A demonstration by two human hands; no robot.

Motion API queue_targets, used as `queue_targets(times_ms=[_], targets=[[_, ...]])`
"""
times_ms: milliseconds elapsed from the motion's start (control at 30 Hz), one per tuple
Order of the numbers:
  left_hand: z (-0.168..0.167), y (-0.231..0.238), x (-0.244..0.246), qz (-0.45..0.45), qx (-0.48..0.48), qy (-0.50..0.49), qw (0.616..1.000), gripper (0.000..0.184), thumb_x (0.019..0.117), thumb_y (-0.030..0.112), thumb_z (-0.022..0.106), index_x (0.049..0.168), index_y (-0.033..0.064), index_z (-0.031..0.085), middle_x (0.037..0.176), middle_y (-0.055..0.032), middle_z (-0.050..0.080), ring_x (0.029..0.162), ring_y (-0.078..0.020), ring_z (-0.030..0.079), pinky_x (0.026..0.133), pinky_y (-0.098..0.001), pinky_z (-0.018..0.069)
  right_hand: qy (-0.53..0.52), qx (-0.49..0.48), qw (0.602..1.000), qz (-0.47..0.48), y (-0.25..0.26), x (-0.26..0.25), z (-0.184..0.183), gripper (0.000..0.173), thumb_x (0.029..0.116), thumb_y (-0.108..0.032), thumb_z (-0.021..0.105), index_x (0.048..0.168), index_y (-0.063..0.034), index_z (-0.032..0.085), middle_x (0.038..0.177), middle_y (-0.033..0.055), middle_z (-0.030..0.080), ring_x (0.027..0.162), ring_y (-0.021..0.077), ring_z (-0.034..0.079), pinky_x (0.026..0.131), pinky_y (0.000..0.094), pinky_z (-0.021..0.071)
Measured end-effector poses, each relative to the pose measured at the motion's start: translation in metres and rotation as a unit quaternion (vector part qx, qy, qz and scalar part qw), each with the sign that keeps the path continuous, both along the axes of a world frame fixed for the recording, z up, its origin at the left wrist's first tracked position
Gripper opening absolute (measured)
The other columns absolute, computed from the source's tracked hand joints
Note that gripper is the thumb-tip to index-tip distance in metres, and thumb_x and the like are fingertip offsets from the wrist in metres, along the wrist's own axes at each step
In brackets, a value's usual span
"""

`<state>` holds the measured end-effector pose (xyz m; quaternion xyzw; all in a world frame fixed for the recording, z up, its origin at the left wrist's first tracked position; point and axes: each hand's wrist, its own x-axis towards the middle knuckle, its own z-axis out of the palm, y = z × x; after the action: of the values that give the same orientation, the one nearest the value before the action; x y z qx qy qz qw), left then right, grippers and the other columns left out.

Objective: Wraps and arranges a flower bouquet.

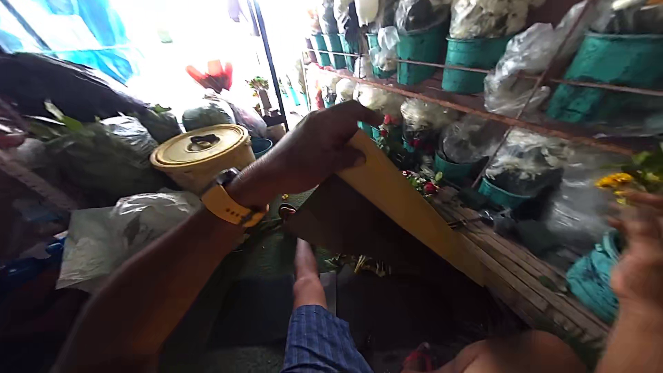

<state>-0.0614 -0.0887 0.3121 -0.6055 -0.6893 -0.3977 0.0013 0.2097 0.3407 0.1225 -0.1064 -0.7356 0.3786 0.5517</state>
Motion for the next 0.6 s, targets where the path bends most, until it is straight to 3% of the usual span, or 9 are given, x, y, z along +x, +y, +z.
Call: queue_targets(times_ms=[33, 100, 233, 300, 333, 400, 467, 533, 600], targets=[[0.007, 0.007, 0.004, 0.001, -0.014, 0.021, 1.0, 0.046, 0.093, 0.003, 0.07, 0.137, 0.0114, 0.059, 0.09, -0.0029, 0.068, 0.075, -0.0098, 0.067, 0.066, -0.0253, 0.0602, 0.004, 0.025, 0.998, 0.066, -0.027, -0.021, 0.021, 0.039, 0.1012, -0.038, 0.063, 0.133, -0.0179, 0.055, 0.132, -0.0022, 0.063, 0.116, 0.0132, 0.064, 0.099, 0.0382, 0.055], [0.018, 0.022, 0.011, -0.01, -0.046, 0.063, 0.997, 0.046, 0.0936, 0.003, 0.067, 0.138, 0.0126, 0.058, 0.089, -0.0012, 0.068, 0.075, -0.007, 0.065, 0.066, -0.0229, 0.058, -0.009, 0.064, 0.98, 0.189, -0.075, -0.066, 0.05, 0.039, 0.0991, -0.038, 0.066, 0.132, -0.0192, 0.056, 0.132, -0.0014, 0.064, 0.119, 0.0178, 0.064, 0.099, 0.0409, 0.0568], [0.036, 0.046, 0.024, -0.036, -0.102, 0.123, 0.986, 0.049, 0.0951, 0.001, 0.065, 0.141, 0.0148, 0.056, 0.095, -0.0003, 0.069, 0.082, -0.007, 0.067, 0.071, -0.0239, 0.0597, -0.096, 0.105, 0.925, 0.353, -0.13, -0.134, 0.07, 0.074, 0.0873, -0.057, 0.074, 0.144, -0.0135, 0.052, 0.144, 0.0034, 0.058, 0.131, 0.021, 0.057, 0.101, 0.0459, 0.0552], [0.048, 0.051, 0.029, -0.04, -0.127, 0.154, 0.979, 0.052, 0.0947, 0.001, 0.065, 0.143, 0.0168, 0.055, 0.098, 0.0012, 0.069, 0.083, -0.0059, 0.067, 0.072, -0.0236, 0.06, -0.122, 0.097, 0.888, 0.433, -0.143, -0.155, 0.073, 0.09, 0.0792, -0.055, 0.082, 0.148, -0.01, 0.046, 0.132, 0.0025, 0.063, 0.119, 0.0148, 0.063, 0.096, 0.0381, 0.0588], [0.055, 0.052, 0.031, -0.04, -0.133, 0.167, 0.976, 0.054, 0.0936, 0.0, 0.065, 0.144, 0.0179, 0.054, 0.098, 0.0021, 0.069, 0.083, -0.0051, 0.067, 0.072, -0.023, 0.0593, -0.137, 0.083, 0.873, 0.46, -0.148, -0.162, 0.074, 0.088, 0.0768, -0.043, 0.087, 0.146, -0.0091, 0.045, 0.125, 0.0017, 0.067, 0.111, 0.0113, 0.067, 0.093, 0.0334, 0.0607], [0.068, 0.052, 0.031, -0.029, -0.132, 0.185, 0.973, 0.06, 0.091, -0.005, 0.064, 0.145, 0.0191, 0.054, 0.096, 0.0028, 0.068, 0.079, -0.0044, 0.065, 0.069, -0.0219, 0.0573, -0.159, 0.055, 0.878, 0.448, -0.159, -0.171, 0.077, 0.07, 0.0728, -0.017, 0.088, 0.134, -0.0073, 0.057, 0.111, 0.0015, 0.072, 0.098, 0.0084, 0.07, 0.087, 0.0286, 0.0616], [0.076, 0.054, 0.027, 0.007, -0.135, 0.197, 0.971, 0.06, 0.0895, -0.004, 0.065, 0.143, 0.0194, 0.054, 0.096, 0.0009, 0.068, 0.078, -0.0059, 0.064, 0.068, -0.0233, 0.0567, -0.155, 0.033, 0.897, 0.414, -0.171, -0.174, 0.078, 0.056, 0.0738, -0.011, 0.087, 0.125, -0.007, 0.063, 0.104, 0.0021, 0.074, 0.092, 0.0091, 0.072, 0.082, 0.0294, 0.063], [0.08, 0.056, 0.024, 0.052, -0.166, 0.177, 0.969, 0.059, 0.0913, 0.015, 0.07, 0.146, 0.0219, 0.05, 0.104, -0.0018, 0.068, 0.085, -0.0096, 0.067, 0.074, -0.0287, 0.0582, -0.151, -0.002, 0.915, 0.374, -0.181, -0.174, 0.077, 0.057, 0.0739, -0.013, 0.089, 0.124, -0.0084, 0.062, 0.105, 0.0039, 0.073, 0.092, 0.0117, 0.072, 0.08, 0.0322, 0.0639], [0.081, 0.06, 0.017, 0.09, -0.181, 0.167, 0.965, 0.071, 0.0865, 0.046, 0.077, 0.147, 0.0239, 0.048, 0.102, -0.001, 0.07, 0.085, -0.0102, 0.068, 0.076, -0.0322, 0.0594, -0.163, -0.031, 0.93, 0.328, -0.189, -0.174, 0.078, 0.064, 0.0728, -0.019, 0.091, 0.128, -0.0119, 0.061, 0.107, 0.0052, 0.072, 0.092, 0.0138, 0.072, 0.079, 0.0355, 0.0637]])
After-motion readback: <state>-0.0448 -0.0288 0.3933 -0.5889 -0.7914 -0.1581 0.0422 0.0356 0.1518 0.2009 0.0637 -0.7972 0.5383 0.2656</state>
